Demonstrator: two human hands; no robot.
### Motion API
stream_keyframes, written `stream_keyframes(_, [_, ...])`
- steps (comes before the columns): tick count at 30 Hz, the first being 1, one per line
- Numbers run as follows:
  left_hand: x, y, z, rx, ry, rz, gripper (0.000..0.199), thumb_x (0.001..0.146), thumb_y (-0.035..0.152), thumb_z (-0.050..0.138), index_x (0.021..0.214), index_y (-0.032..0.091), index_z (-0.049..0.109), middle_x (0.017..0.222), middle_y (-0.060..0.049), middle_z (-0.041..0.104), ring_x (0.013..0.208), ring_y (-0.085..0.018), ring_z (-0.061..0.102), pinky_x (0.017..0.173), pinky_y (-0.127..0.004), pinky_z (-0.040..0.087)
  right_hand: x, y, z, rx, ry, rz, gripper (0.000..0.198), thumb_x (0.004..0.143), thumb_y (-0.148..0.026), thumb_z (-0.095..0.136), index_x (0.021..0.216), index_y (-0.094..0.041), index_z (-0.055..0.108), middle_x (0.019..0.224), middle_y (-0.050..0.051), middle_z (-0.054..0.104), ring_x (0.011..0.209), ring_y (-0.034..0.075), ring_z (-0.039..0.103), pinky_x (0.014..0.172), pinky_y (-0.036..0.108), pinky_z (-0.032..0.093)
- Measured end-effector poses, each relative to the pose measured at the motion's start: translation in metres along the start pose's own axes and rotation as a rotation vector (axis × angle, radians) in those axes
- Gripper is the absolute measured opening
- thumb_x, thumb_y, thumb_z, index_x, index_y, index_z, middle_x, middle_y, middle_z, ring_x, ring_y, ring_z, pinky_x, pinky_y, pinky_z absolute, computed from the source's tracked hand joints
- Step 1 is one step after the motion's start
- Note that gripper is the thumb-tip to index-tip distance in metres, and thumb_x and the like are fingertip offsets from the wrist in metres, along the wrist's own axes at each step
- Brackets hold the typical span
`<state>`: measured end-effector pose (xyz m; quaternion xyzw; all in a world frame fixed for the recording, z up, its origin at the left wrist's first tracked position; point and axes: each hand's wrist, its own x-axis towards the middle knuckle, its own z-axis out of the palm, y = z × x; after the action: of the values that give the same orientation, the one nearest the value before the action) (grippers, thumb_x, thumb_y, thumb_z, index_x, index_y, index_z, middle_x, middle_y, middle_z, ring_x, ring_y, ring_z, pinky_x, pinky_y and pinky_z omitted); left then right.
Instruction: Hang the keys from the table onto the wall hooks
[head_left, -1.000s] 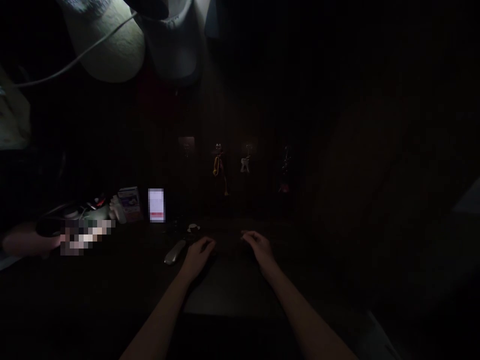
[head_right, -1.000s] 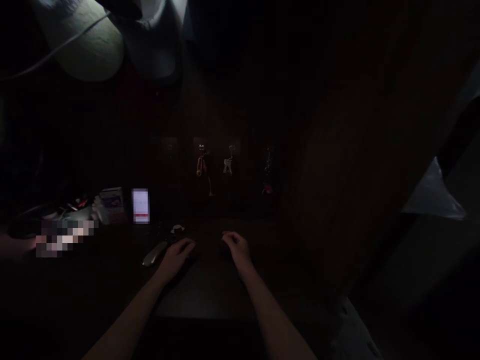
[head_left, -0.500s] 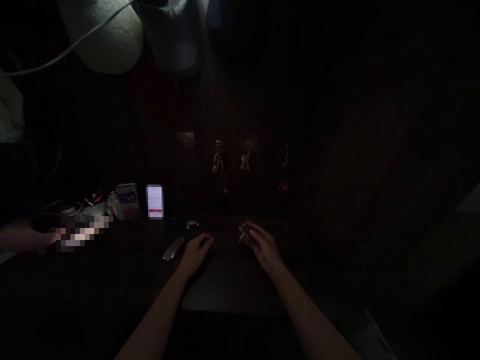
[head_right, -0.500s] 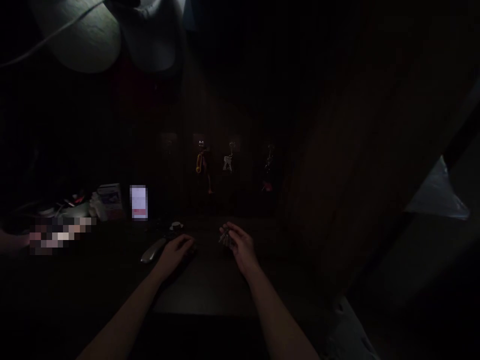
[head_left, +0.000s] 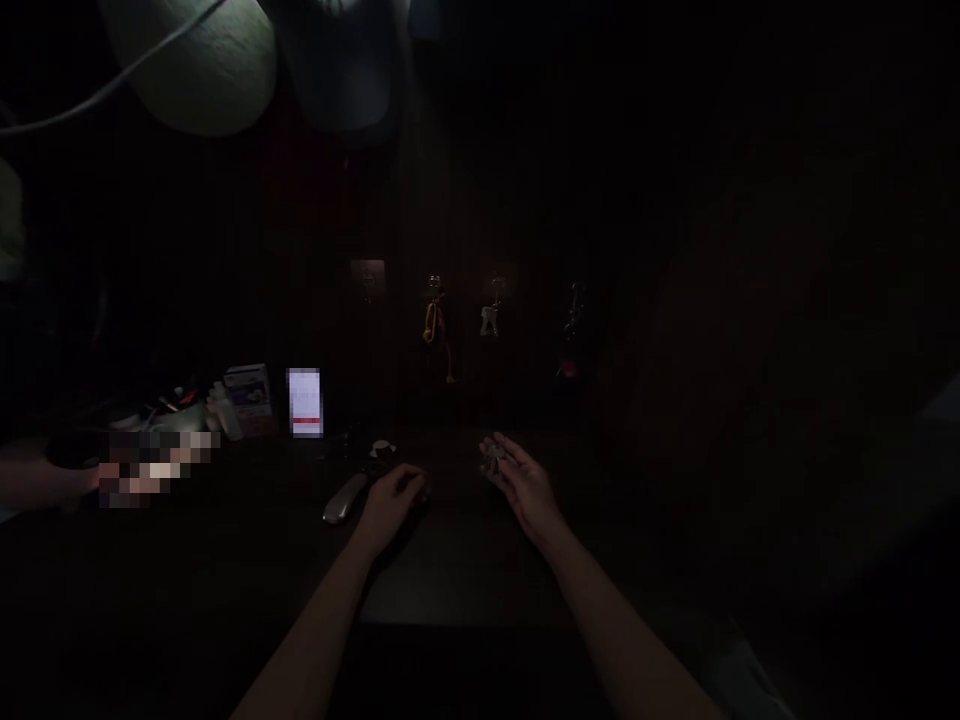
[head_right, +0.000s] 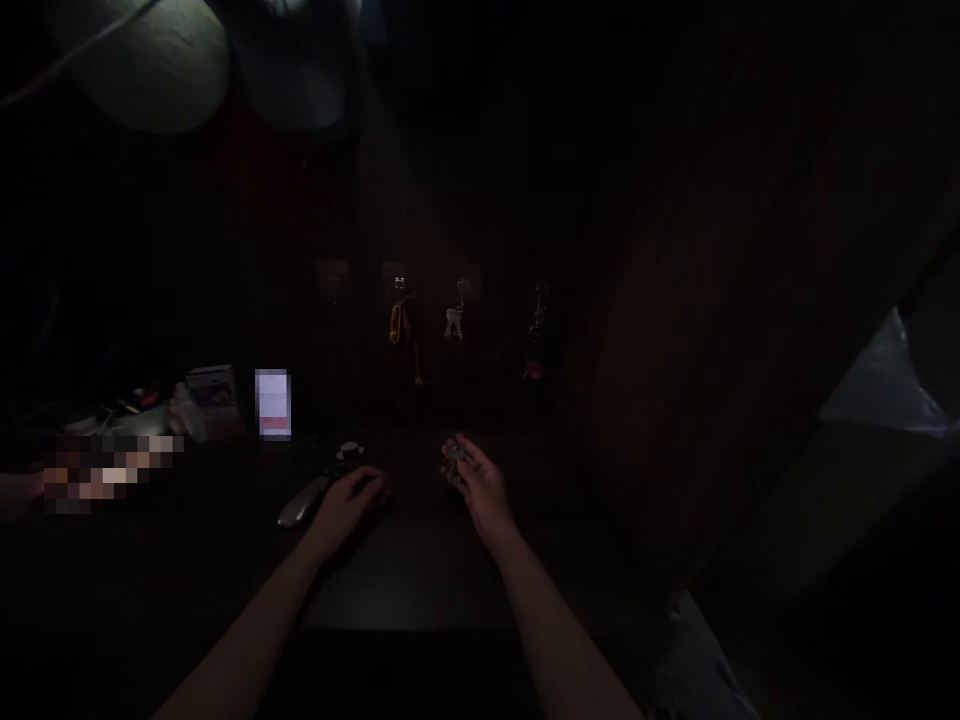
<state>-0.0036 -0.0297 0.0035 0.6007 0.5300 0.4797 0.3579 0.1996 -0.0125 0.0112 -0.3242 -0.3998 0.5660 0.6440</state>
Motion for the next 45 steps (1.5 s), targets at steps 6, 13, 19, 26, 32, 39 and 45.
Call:
stream_keyframes(6, [0.004,-0.007,-0.001,-0.012,-0.017,0.019,0.027,0.073,0.043,0.052,0.082,0.018,0.061,0.073,-0.002,0.067,0.071,-0.016,0.062,0.068,-0.028,0.046,0.017,-0.009,-0.004,-0.037,0.02,-0.072,0.038,0.067,-0.037,0.069,0.103,-0.023,0.064,0.115,0.008,0.063,0.11,0.024,0.056,0.089,0.042,0.048])
stream_keyframes(13, [0.008,-0.013,0.0,-0.012,-0.023,-0.001,0.03,0.073,0.045,0.052,0.083,0.018,0.06,0.073,-0.003,0.066,0.07,-0.017,0.061,0.064,-0.027,0.045,0.053,-0.04,0.005,-0.121,0.102,-0.225,0.034,0.067,-0.039,0.068,0.096,-0.021,0.063,0.104,0.008,0.067,0.1,0.023,0.062,0.077,0.036,0.052])
stream_keyframes(19, [0.008,-0.013,0.0,-0.008,-0.004,0.009,0.029,0.073,0.044,0.052,0.083,0.018,0.061,0.073,-0.003,0.066,0.071,-0.017,0.062,0.066,-0.028,0.046,0.078,-0.064,0.019,-0.213,0.164,-0.324,0.027,0.067,-0.036,0.065,0.088,-0.02,0.06,0.095,0.007,0.069,0.091,0.022,0.065,0.066,0.03,0.052])
stream_keyframes(26, [0.008,-0.014,0.0,-0.05,-0.017,0.01,0.029,0.072,0.043,0.053,0.084,0.018,0.06,0.073,-0.003,0.066,0.07,-0.016,0.061,0.066,-0.027,0.046,0.114,-0.098,0.037,-0.342,0.212,-0.48,0.029,0.07,-0.031,0.059,0.096,-0.019,0.053,0.083,0.004,0.069,0.076,0.017,0.066,0.055,0.024,0.047])
stream_keyframes(32, [0.007,-0.01,0.0,-0.087,-0.039,-0.031,0.032,0.072,0.046,0.054,0.084,0.018,0.06,0.069,-0.002,0.065,0.065,-0.015,0.059,0.06,-0.025,0.044,0.15,-0.13,0.051,-0.68,0.205,-0.635,0.028,0.072,-0.029,0.055,0.095,-0.015,0.062,0.08,0.005,0.068,0.071,0.017,0.064,0.064,0.029,0.048])
stream_keyframes(39, [0.007,-0.01,0.002,-0.121,-0.023,-0.026,0.029,0.071,0.044,0.054,0.082,0.018,0.06,0.07,-0.002,0.064,0.066,-0.015,0.059,0.063,-0.026,0.045,0.163,-0.144,0.068,-0.994,0.246,-0.768,0.021,0.072,-0.023,0.056,0.089,-0.019,0.067,0.086,0.005,0.069,0.081,0.019,0.062,0.077,0.033,0.046])
stream_keyframes(45, [0.007,-0.009,0.003,-0.128,-0.018,-0.027,0.027,0.071,0.042,0.054,0.08,0.018,0.059,0.067,-0.001,0.062,0.064,-0.014,0.058,0.061,-0.025,0.044,0.158,-0.141,0.069,-1.062,0.253,-0.741,0.02,0.074,-0.021,0.055,0.09,-0.019,0.068,0.09,0.005,0.069,0.085,0.02,0.061,0.08,0.034,0.044])
